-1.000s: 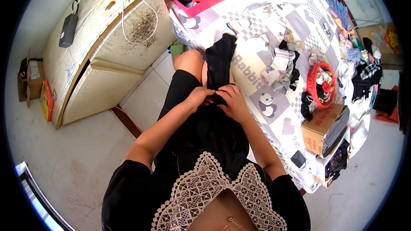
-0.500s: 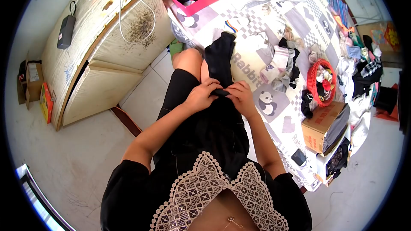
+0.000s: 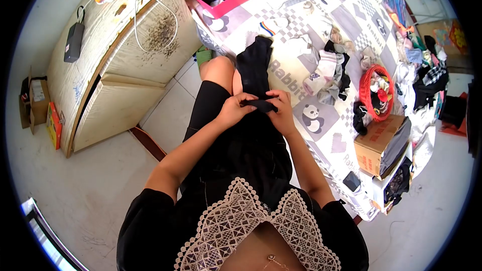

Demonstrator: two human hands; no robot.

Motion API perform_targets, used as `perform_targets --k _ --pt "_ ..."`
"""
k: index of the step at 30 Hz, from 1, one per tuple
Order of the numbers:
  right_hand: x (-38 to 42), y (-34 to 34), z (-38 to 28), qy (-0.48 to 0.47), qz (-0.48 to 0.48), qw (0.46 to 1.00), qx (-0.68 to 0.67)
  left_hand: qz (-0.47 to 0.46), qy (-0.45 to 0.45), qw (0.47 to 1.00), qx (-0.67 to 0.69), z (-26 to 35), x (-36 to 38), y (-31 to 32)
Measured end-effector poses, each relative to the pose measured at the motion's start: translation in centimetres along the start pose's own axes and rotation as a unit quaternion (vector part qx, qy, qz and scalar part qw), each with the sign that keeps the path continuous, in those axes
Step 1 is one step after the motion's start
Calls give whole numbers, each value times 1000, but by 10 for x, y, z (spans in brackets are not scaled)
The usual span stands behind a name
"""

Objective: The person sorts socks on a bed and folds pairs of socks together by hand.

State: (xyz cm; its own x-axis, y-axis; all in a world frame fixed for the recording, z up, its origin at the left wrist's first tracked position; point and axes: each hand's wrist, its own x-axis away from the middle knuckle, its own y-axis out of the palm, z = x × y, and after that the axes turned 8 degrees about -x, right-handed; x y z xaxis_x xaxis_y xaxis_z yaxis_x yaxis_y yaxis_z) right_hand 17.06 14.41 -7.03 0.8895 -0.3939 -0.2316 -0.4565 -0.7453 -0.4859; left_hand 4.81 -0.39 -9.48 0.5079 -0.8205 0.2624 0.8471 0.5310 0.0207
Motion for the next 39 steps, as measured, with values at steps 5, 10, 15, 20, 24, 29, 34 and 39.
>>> perform_targets --k 5,10,15,20,24,29,34,39 --pt "10 5 26 115 -19 988 -100 37 -64 991 -107 -11 -3 -1" --pt "0 14 26 235 -15 971 -38 90 -104 964 -227 1 -6 7" --pt "-14 19 33 317 -39 947 40 209 177 878 -392 19 0 11" --pt "-22 13 36 358 -81 930 36 42 300 826 -476 23 7 1" --pt "-13 20 6 118 149 978 -91 92 279 849 -439 9 -3 1" --pt "-7 5 9 -32 29 998 43 134 246 875 -394 12 -12 2" --pt "-2 8 25 102 17 993 -56 77 -34 975 -206 1 -17 3" --pt "-5 19 34 233 39 959 -158 127 118 916 -361 28 -1 6"
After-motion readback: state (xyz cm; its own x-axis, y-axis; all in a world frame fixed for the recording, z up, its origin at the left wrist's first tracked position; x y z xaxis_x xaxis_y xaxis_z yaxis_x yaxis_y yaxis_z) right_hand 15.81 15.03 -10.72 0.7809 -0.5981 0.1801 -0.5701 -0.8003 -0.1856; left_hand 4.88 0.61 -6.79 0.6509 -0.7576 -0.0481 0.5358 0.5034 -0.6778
